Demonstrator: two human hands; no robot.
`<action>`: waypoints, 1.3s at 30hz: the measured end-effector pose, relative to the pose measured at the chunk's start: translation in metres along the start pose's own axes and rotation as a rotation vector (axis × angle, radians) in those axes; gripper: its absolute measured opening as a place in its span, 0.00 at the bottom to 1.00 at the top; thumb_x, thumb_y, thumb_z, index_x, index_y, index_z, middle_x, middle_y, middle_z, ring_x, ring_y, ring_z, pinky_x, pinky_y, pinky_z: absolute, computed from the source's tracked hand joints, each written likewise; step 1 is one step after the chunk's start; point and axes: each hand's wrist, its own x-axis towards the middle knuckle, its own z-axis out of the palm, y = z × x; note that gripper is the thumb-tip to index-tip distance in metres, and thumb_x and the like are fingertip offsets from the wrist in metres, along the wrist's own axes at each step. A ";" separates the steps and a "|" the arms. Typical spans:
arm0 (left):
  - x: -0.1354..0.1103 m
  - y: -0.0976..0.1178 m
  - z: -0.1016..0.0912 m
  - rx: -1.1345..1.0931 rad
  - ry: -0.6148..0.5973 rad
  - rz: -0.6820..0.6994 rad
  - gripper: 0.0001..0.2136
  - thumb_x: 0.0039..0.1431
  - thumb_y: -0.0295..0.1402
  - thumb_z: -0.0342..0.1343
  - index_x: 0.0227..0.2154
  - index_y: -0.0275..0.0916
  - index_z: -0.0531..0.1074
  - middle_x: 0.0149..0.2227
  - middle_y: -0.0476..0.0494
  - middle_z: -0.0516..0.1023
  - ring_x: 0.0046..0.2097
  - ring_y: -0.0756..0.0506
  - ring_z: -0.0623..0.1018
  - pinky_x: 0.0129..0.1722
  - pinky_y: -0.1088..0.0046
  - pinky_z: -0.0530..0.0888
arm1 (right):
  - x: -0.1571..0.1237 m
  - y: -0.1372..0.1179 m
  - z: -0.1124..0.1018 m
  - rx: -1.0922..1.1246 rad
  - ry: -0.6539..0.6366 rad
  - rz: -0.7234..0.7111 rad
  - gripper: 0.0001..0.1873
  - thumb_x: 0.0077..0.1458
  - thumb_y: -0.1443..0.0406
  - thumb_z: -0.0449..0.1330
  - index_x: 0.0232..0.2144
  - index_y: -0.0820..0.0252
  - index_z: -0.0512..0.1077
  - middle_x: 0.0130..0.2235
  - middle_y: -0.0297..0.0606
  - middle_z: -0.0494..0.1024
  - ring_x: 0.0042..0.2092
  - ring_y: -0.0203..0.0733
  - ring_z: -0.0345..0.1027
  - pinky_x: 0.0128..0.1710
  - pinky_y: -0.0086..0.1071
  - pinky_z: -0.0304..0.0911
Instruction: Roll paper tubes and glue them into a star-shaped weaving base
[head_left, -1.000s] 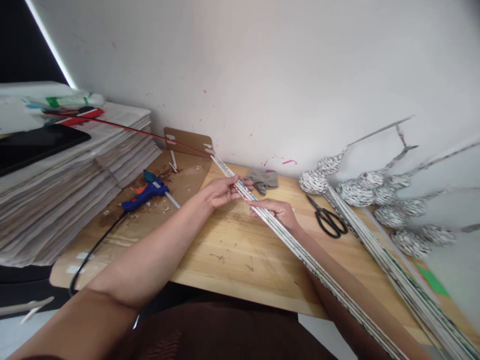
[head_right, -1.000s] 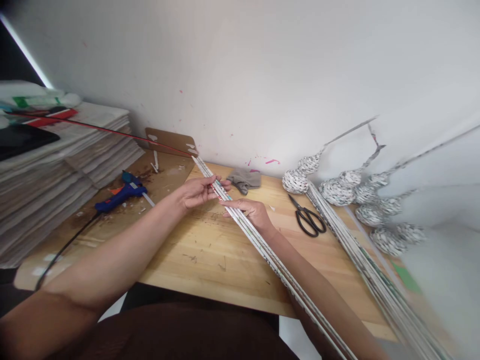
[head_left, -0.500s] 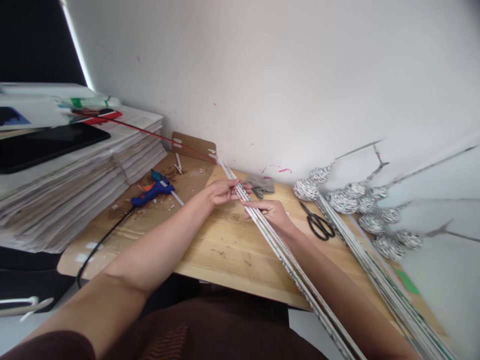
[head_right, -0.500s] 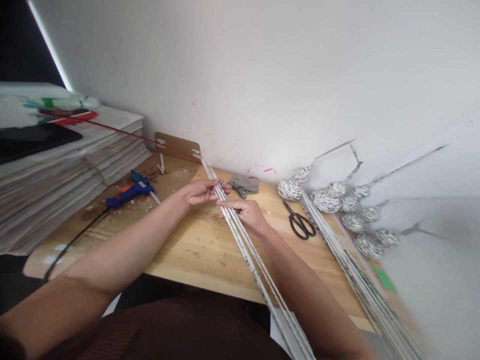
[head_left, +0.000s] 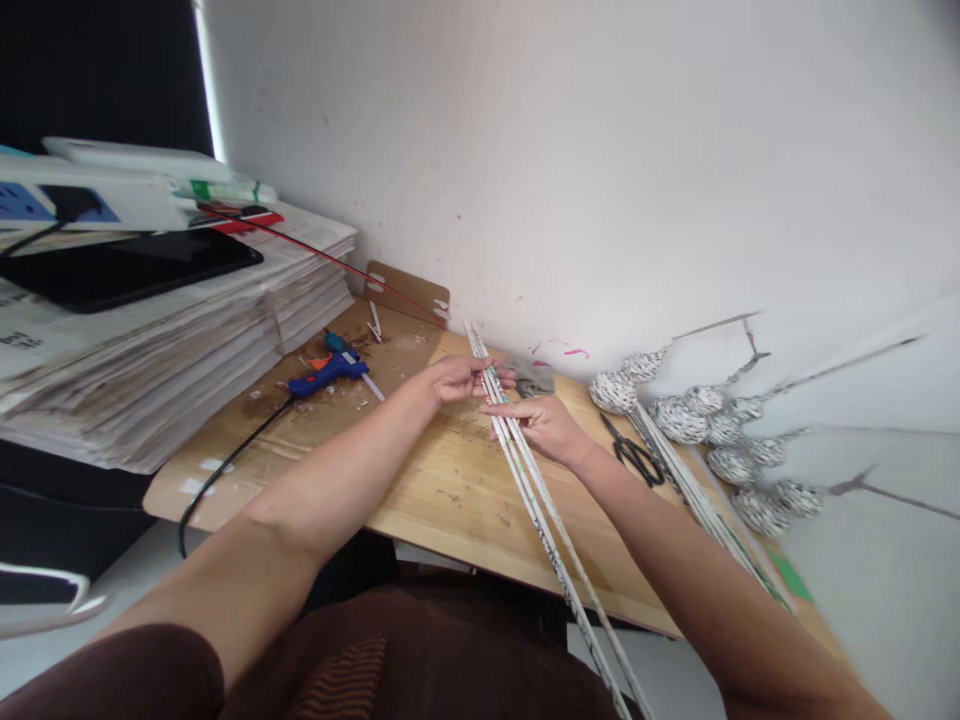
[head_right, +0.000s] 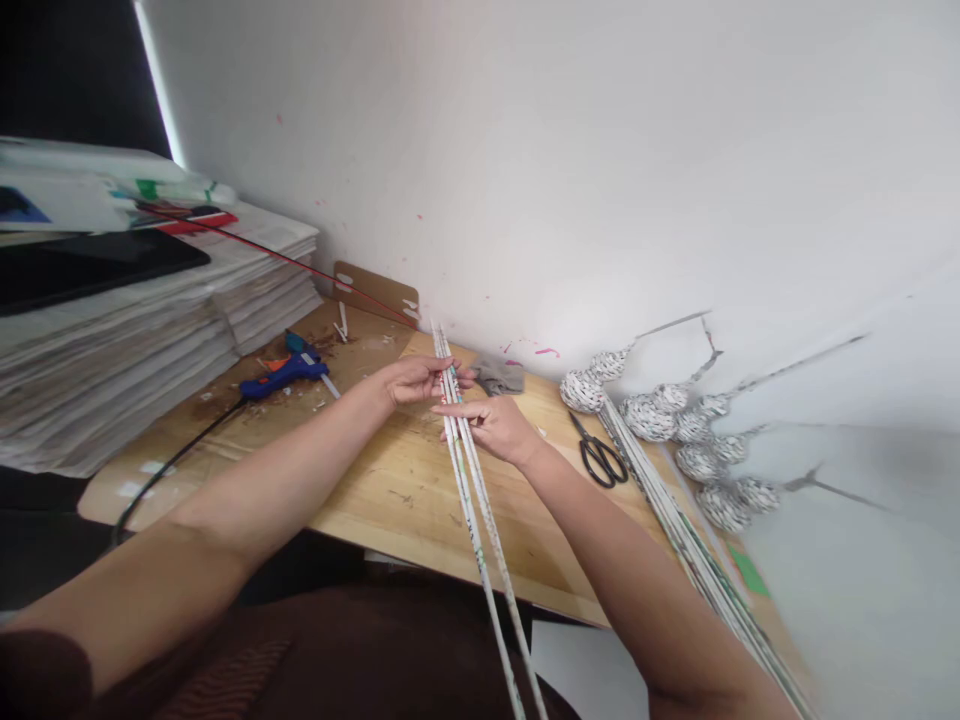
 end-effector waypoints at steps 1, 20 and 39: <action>0.000 0.000 0.000 0.002 -0.005 -0.002 0.11 0.65 0.25 0.43 0.45 0.30 0.69 0.39 0.31 0.81 0.37 0.43 0.82 0.41 0.65 0.77 | 0.000 0.001 0.001 0.023 -0.002 0.012 0.16 0.56 0.61 0.59 0.47 0.51 0.77 0.33 0.35 0.83 0.36 0.44 0.78 0.40 0.35 0.69; 0.000 -0.015 0.016 -0.091 0.007 0.161 0.09 0.63 0.30 0.49 0.34 0.32 0.72 0.35 0.33 0.81 0.33 0.42 0.82 0.36 0.66 0.78 | 0.005 0.014 0.031 0.771 0.033 0.526 0.25 0.51 0.47 0.62 0.35 0.66 0.75 0.28 0.41 0.80 0.29 0.39 0.77 0.19 0.22 0.53; 0.005 -0.008 0.015 -0.304 0.236 0.193 0.13 0.68 0.32 0.41 0.26 0.37 0.60 0.20 0.53 0.64 0.15 0.57 0.61 0.18 0.81 0.66 | -0.001 0.008 0.051 0.285 0.363 0.148 0.14 0.51 0.55 0.64 0.36 0.57 0.79 0.33 0.40 0.79 0.36 0.43 0.75 0.33 0.33 0.69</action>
